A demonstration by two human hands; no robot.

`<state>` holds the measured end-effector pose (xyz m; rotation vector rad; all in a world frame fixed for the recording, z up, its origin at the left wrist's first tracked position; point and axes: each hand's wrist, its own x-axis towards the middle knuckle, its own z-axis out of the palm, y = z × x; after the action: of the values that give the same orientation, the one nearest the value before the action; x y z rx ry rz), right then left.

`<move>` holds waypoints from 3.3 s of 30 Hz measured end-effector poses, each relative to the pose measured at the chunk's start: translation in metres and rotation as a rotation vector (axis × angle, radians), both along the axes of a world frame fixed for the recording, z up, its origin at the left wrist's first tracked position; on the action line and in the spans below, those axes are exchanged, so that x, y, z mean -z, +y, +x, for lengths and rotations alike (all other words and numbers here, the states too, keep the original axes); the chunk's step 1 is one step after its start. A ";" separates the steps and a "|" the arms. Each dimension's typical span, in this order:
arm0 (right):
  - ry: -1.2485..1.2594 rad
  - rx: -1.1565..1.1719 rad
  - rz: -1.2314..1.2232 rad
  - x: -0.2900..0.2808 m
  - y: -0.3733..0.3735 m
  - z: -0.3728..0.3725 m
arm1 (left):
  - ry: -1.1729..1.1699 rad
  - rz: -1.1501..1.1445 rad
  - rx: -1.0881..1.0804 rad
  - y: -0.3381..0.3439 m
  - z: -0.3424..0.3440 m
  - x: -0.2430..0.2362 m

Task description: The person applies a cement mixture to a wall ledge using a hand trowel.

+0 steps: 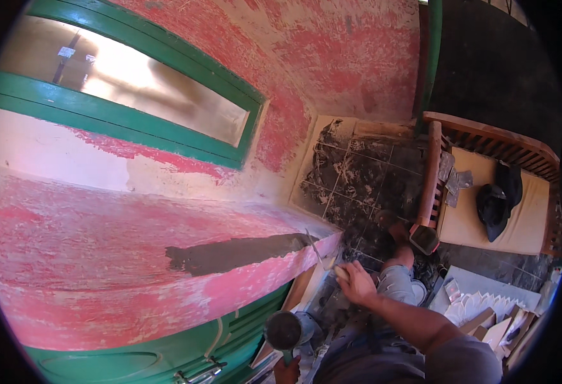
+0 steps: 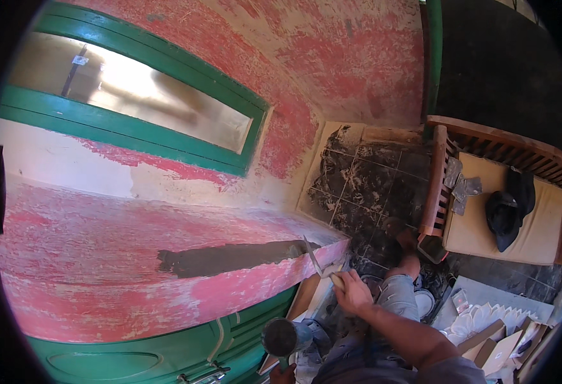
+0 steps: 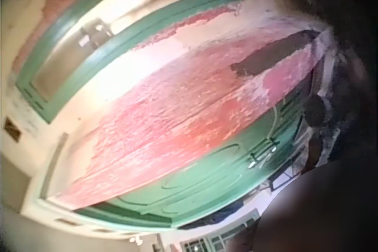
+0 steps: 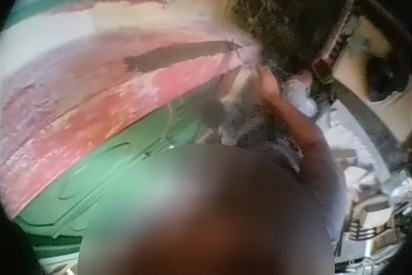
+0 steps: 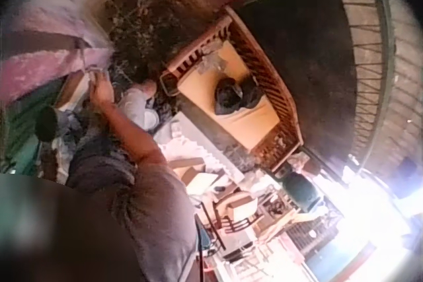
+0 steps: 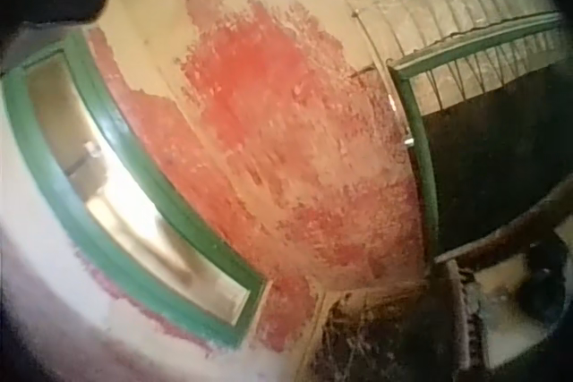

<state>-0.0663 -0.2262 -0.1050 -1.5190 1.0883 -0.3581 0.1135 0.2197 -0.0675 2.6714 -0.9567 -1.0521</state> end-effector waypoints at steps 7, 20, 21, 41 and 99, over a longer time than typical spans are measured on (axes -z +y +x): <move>0.045 -0.348 -0.143 -0.035 -0.071 0.018 | -0.215 0.254 0.124 -0.025 -0.019 -0.015; -0.197 -0.321 -0.159 -0.087 -0.094 -0.029 | -0.359 -0.272 0.258 -0.054 -0.027 -0.033; -0.196 -0.314 -0.148 -0.078 -0.094 -0.029 | -0.358 -0.271 0.255 -0.070 -0.026 -0.040; -0.068 -0.405 -0.110 -0.110 -0.071 -0.030 | 0.042 0.125 -0.151 -0.138 -0.041 -0.065; 0.049 -0.400 0.212 0.001 0.032 -0.049 | 0.046 0.270 0.030 -0.131 -0.015 -0.046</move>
<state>-0.1148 -0.1946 -0.1063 -1.5168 0.8052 0.0689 0.0984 0.0883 -0.0212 2.8348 -0.9077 -1.3308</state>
